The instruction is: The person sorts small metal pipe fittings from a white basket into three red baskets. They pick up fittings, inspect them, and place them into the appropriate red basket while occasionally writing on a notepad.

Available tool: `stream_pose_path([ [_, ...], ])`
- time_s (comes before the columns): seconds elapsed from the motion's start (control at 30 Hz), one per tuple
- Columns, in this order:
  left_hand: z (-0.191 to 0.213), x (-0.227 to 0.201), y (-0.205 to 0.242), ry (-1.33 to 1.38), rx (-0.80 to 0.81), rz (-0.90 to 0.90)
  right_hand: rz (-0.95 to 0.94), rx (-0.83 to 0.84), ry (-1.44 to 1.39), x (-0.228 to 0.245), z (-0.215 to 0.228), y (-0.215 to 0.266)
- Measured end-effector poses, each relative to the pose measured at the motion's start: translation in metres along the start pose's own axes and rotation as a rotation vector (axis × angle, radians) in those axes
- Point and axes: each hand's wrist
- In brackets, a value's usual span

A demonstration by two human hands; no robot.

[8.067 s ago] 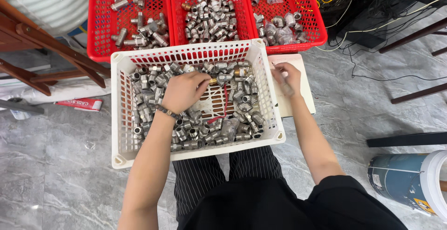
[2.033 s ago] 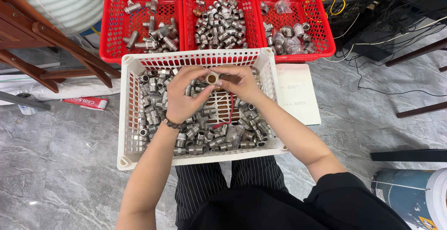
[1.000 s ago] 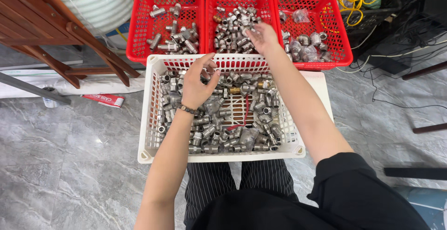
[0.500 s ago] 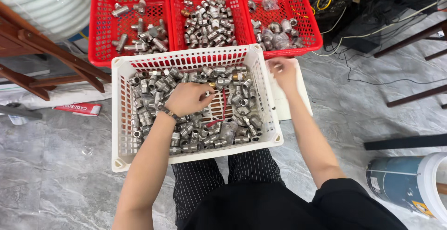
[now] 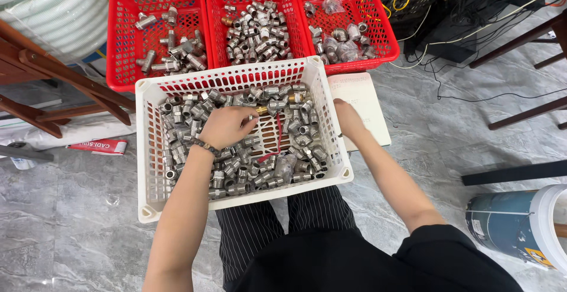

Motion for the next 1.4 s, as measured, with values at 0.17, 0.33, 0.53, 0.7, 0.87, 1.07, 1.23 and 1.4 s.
stream_pose_path([
  [0.17, -0.002, 0.004, -0.001, -0.013, -0.01, -0.008, 0.075, -0.037, 0.065, -0.015, 0.056, 0.012],
  [0.33, 0.0, 0.002, -0.001, -0.002, -0.017, -0.011, 0.134, -0.513, 0.23, -0.057, 0.059, 0.012],
  [0.53, -0.001, 0.003, -0.003, -0.014, -0.012, -0.012, -0.088, -0.666, -0.967, -0.05, 0.026, -0.019],
  [0.7, -0.003, 0.009, -0.005, -0.025, -0.024, -0.01, -0.283, -0.594, -1.115, -0.046, 0.001, -0.039],
  [0.87, -0.001, 0.008, -0.003, -0.031, -0.029, -0.005, -0.391, -0.611, -0.988, -0.069, -0.035, -0.051],
  [1.07, -0.005, 0.009, -0.006, -0.048, -0.019, 0.001, -0.409, -0.629, -0.99, -0.073, -0.039, -0.053],
  [1.23, 0.0, 0.006, -0.003, -0.06, -0.02, 0.009, -0.401, -0.639, -0.995, -0.074, -0.043, -0.056],
  [1.4, 0.0, 0.004, -0.002, -0.067, -0.035, -0.002, -0.394, -0.612, -0.952, -0.068, -0.041, -0.052],
])
Point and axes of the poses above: each hand's wrist, its own y-axis away from the middle knuckle, its own z-axis out of the back of the hand, x = y × z, and after that the axes turned 7 degrees about y, right-handed
